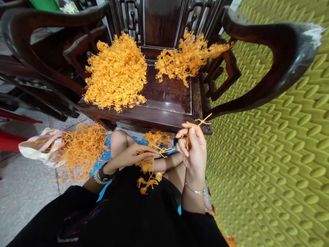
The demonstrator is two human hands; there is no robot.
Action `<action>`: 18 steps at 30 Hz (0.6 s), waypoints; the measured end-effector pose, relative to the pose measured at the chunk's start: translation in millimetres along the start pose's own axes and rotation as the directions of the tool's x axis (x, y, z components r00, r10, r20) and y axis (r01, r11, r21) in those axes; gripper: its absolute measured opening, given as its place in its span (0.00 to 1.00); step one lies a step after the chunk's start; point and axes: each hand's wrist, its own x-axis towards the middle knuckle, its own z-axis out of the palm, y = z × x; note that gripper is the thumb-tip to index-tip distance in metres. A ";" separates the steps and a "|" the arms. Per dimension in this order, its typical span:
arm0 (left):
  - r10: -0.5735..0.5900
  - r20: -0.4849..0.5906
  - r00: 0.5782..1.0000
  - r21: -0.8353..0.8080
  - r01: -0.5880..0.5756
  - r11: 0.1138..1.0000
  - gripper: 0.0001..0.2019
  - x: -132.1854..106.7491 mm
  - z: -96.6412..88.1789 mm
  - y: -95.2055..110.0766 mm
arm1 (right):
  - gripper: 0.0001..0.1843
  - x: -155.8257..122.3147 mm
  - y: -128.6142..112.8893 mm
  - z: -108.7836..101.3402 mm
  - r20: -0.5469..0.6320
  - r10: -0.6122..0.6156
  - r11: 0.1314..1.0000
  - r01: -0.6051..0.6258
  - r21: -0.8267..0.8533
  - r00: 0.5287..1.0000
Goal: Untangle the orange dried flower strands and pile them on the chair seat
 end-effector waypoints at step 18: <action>-0.102 0.214 0.972 0.009 0.102 0.995 0.12 9.2 2.0 12.6 | 0.15 -82.4 -16.2 -27.3 -0.318 -0.636 0.501 0.062 -0.863 0.704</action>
